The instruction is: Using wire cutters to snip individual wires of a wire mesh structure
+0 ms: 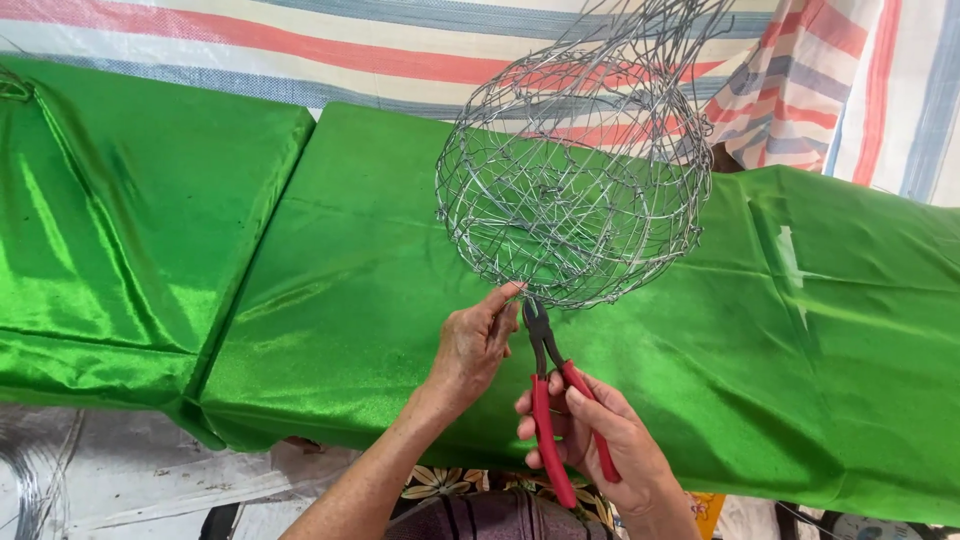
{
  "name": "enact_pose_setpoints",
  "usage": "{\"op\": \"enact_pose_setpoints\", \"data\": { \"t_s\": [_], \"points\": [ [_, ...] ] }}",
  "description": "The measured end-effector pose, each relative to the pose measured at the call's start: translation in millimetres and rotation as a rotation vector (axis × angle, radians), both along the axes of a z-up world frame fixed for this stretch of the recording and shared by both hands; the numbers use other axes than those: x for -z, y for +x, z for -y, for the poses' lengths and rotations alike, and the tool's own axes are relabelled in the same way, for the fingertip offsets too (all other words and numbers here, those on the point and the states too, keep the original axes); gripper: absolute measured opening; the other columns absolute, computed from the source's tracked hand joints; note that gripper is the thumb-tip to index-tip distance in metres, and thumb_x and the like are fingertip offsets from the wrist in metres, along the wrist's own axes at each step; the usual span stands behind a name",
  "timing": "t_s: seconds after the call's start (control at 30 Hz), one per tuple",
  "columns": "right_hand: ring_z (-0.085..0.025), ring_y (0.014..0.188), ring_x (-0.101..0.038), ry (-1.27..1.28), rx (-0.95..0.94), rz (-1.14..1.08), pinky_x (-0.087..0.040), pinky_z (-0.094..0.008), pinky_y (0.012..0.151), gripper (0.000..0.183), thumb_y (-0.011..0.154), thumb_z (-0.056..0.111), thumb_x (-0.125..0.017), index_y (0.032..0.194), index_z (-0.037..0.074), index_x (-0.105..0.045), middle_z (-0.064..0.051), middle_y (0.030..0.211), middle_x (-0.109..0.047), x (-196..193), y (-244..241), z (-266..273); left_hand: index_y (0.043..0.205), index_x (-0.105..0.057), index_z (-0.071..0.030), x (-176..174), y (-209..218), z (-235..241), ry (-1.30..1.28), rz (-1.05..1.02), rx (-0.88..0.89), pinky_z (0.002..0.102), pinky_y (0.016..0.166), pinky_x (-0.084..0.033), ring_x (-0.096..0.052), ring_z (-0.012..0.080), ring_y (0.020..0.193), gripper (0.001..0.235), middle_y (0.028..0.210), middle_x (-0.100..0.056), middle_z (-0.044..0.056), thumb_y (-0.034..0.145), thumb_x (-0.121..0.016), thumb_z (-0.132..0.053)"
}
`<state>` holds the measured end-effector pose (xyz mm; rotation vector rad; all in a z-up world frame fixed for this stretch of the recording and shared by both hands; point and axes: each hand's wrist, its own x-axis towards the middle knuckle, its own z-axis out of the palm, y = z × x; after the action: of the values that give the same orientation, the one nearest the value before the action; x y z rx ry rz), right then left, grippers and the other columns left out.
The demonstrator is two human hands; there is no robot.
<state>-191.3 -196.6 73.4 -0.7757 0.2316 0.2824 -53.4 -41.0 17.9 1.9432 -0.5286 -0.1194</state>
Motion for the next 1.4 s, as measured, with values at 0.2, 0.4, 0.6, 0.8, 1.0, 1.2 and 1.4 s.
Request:
{"op": "enact_pose_setpoints", "data": {
  "t_s": [0.2, 0.4, 0.6, 0.8, 1.0, 1.2, 1.4],
  "points": [
    [-0.039, 0.089, -0.074, -0.006, -0.019, 0.005, -0.067, -0.052, 0.068, 0.018, 0.101, 0.017, -0.055, 0.108, 0.0, -0.054, -0.036, 0.112, -0.066, 3.0, 1.3, 1.6, 0.135, -0.069, -0.009, 2.3, 3.1, -2.9, -0.204, -0.057, -0.005, 0.026, 0.048, -0.058, -0.061, 0.0095, 0.055, 0.037, 0.08, -0.067, 0.0, 0.107, -0.055, -0.028],
    [-0.039, 0.088, -0.074, 0.032, -0.034, -0.001, -0.067, -0.051, 0.066, 0.018, 0.099, 0.016, -0.057, 0.108, 0.001, -0.054, -0.037, 0.112, -0.067, 7.1, 4.7, 2.5, 0.132, -0.072, -0.011, 3.6, 5.5, -1.2, -0.212, -0.035, -0.028, 0.025, 0.05, -0.062, -0.064, 0.0101, 0.056, 0.032, 0.083, -0.072, 0.003, 0.106, -0.058, -0.025],
    [-0.039, 0.087, -0.073, 0.113, 0.002, 0.011, -0.067, -0.05, 0.064, 0.019, 0.099, 0.015, -0.06, 0.109, 0.0, -0.056, -0.037, 0.111, -0.066, 8.3, 9.5, 3.3, 0.128, -0.072, -0.012, 6.2, 5.3, 0.5, -0.212, -0.015, -0.04, 0.026, 0.052, -0.066, -0.07, 0.0108, 0.066, 0.03, 0.089, -0.076, 0.004, 0.106, -0.057, -0.025],
    [-0.04, 0.085, -0.072, 0.143, 0.02, -0.006, -0.066, -0.049, 0.063, 0.016, 0.1, 0.013, -0.057, 0.108, -0.001, -0.056, -0.037, 0.108, -0.066, 1.8, 6.5, 0.8, 0.129, -0.073, -0.016, 2.6, 3.7, 0.7, -0.154, -0.02, -0.06, 0.027, 0.051, -0.06, -0.065, 0.0106, 0.058, 0.031, 0.082, -0.071, 0.0, 0.106, -0.057, -0.029],
    [-0.041, 0.086, -0.071, 0.133, 0.019, -0.033, -0.066, -0.051, 0.063, 0.018, 0.098, 0.015, -0.06, 0.107, 0.0, -0.055, -0.036, 0.108, -0.066, 0.0, 1.8, -2.0, 0.128, -0.074, -0.013, 6.4, 4.3, 3.1, -0.16, 0.003, -0.062, 0.027, 0.05, -0.06, -0.063, 0.0101, 0.057, 0.031, 0.085, -0.069, -0.002, 0.106, -0.057, -0.027],
    [-0.038, 0.087, -0.072, 0.126, 0.059, -0.011, -0.066, -0.048, 0.066, 0.023, 0.099, 0.017, -0.06, 0.11, -0.002, -0.057, -0.035, 0.11, -0.066, -1.5, 5.6, -10.4, 0.132, -0.072, -0.014, 13.1, 4.2, 2.6, -0.164, 0.011, -0.06, 0.028, 0.051, -0.06, -0.064, 0.0106, 0.058, 0.032, 0.082, -0.07, 0.0, 0.106, -0.058, -0.027],
    [-0.036, 0.086, -0.07, 0.176, 0.135, 0.008, -0.064, -0.044, 0.062, 0.018, 0.1, 0.013, -0.058, 0.109, -0.003, -0.057, -0.033, 0.108, -0.066, -8.0, 11.4, -29.1, 0.132, -0.069, -0.013, 16.8, 6.6, 1.0, -0.188, 0.051, -0.035, 0.028, 0.051, -0.064, -0.067, 0.0128, 0.059, 0.031, 0.081, -0.07, 0.0, 0.107, -0.057, -0.025]
  ]
}}
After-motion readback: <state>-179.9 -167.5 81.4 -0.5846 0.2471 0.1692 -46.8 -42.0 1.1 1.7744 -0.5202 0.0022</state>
